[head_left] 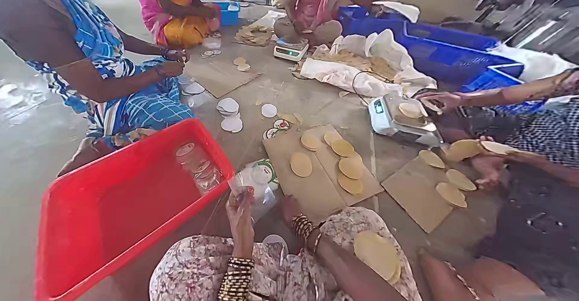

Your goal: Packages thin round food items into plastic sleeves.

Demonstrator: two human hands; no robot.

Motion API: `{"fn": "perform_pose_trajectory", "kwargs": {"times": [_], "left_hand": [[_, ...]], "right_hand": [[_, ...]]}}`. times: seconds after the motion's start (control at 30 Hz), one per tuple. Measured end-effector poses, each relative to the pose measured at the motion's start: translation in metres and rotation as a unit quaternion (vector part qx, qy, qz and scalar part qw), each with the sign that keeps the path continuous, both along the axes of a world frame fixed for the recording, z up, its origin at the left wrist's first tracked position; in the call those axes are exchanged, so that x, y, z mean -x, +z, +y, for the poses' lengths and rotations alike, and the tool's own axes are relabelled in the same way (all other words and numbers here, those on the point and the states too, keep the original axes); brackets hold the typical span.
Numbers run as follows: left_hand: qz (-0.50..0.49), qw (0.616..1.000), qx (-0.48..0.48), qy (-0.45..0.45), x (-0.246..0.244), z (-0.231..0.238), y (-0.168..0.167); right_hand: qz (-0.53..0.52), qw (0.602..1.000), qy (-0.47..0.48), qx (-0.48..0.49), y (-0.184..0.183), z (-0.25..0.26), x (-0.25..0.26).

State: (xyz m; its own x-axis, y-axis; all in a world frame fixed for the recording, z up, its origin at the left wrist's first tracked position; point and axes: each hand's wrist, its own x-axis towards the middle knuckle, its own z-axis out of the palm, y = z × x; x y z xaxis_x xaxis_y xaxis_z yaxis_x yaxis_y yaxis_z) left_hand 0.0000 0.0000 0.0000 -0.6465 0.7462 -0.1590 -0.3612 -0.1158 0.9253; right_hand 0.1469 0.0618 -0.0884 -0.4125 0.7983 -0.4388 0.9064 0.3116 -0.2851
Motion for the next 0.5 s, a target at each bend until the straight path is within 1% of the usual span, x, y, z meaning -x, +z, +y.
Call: {"fn": "perform_pose_trajectory", "kwargs": {"times": [0.07, 0.13, 0.17, 0.2, 0.23, 0.3, 0.37, 0.4, 0.43, 0.47, 0.5], "left_hand": [[0.003, 1.0, 0.002, 0.0, 0.0, 0.001, 0.001], [0.007, 1.0, 0.003, 0.0, 0.001, 0.001, -0.001], [0.007, 1.0, 0.0, 0.002, 0.001, 0.003, -0.001], [0.006, 1.0, -0.002, 0.003, 0.002, 0.003, -0.001], [0.004, 1.0, -0.001, 0.003, 0.002, 0.002, -0.001], [0.003, 1.0, 0.004, -0.004, 0.002, 0.0, -0.001], [0.004, 1.0, -0.001, -0.009, 0.001, 0.001, -0.002], [0.008, 1.0, -0.005, -0.011, 0.001, 0.002, -0.003], [0.012, 1.0, -0.01, -0.016, 0.0, 0.002, -0.003], [0.017, 0.999, -0.017, -0.021, 0.0, 0.001, -0.003], [0.023, 0.999, -0.019, -0.026, 0.0, 0.0, -0.004]], "right_hand": [[-0.063, 0.995, -0.011, 0.08, 0.049, 0.005, 0.015], [-0.083, 0.991, -0.018, 0.104, 0.065, 0.007, 0.015], [-0.068, 0.991, -0.034, 0.113, 0.062, 0.011, 0.009], [-0.029, 0.991, -0.046, 0.123, 0.062, 0.015, 0.0], [0.037, 0.989, -0.061, 0.128, 0.064, 0.015, -0.011], [0.187, 0.968, -0.104, 0.128, 0.082, 0.004, -0.037], [0.29, 0.941, -0.148, 0.093, 0.112, -0.012, -0.068], [0.325, 0.93, -0.163, 0.061, 0.129, -0.023, -0.085], [0.349, 0.921, -0.172, 0.007, 0.147, -0.038, -0.103], [0.357, 0.916, -0.166, -0.07, 0.163, -0.053, -0.122], [0.344, 0.91, -0.142, -0.18, 0.171, -0.068, -0.141]]}}
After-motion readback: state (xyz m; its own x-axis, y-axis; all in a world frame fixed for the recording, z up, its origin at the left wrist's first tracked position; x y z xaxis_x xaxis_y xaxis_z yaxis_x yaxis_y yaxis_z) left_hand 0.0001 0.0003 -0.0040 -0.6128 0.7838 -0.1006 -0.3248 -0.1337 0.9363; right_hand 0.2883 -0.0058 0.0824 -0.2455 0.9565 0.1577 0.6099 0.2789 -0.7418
